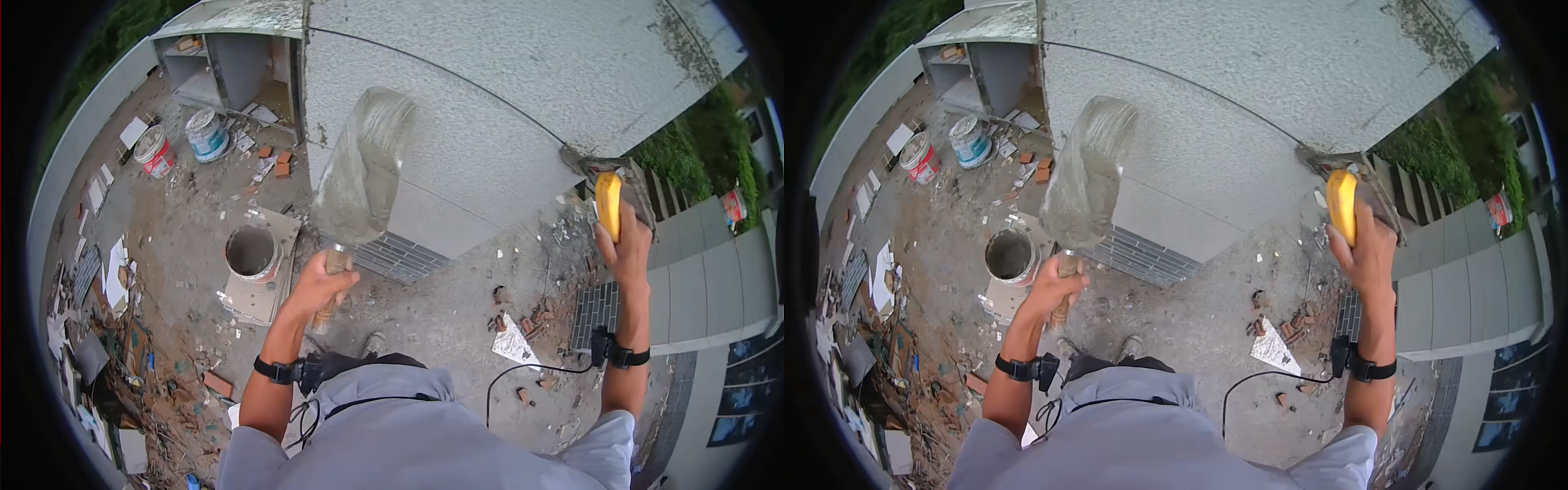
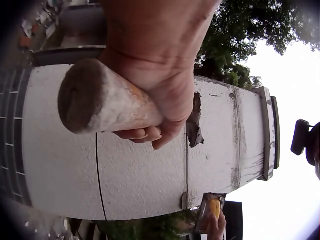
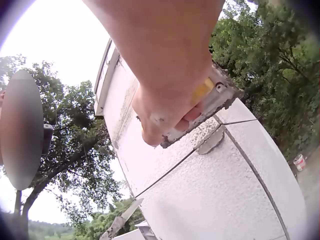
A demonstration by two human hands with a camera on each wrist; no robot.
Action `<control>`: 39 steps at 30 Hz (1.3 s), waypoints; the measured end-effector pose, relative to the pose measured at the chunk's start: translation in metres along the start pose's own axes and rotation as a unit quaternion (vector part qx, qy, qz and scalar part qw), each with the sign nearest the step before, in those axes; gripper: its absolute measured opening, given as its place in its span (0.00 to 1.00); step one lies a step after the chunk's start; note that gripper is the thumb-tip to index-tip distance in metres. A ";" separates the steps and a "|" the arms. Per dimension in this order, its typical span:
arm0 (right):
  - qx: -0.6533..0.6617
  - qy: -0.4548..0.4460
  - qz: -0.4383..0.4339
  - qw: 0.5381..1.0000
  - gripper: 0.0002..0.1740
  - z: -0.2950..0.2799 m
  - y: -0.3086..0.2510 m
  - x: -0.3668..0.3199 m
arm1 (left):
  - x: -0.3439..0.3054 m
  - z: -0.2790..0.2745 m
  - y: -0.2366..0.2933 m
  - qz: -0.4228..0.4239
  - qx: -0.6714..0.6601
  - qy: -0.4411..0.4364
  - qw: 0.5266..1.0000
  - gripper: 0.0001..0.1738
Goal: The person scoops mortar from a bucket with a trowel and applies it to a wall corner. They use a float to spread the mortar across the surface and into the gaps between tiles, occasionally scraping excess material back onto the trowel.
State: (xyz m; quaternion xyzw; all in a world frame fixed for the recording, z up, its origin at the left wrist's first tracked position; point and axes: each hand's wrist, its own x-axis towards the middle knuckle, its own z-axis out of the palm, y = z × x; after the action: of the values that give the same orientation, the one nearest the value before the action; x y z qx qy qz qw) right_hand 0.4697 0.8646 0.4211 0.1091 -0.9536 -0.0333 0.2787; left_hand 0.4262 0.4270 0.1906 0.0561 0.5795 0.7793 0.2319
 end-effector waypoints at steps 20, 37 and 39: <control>-0.019 -0.062 -0.077 0.995 0.25 0.052 0.003 0.093 | -0.040 -0.010 -0.029 -0.054 0.010 0.035 0.998 0.10; -0.217 -0.108 -0.122 0.962 0.17 0.042 0.016 0.004 | -0.027 -0.066 -0.007 -0.081 0.066 -0.019 0.994 0.11; -0.243 -0.109 -0.121 0.956 0.17 0.046 0.011 0.016 | -0.024 -0.074 -0.003 -0.078 0.071 -0.009 0.994 0.11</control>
State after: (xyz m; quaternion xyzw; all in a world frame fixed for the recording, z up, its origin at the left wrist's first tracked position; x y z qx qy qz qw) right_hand 0.4295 0.8714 0.3920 0.1483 -0.9210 -0.3092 0.1847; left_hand 0.4215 0.3524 0.1683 0.0343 0.6340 0.7150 0.2926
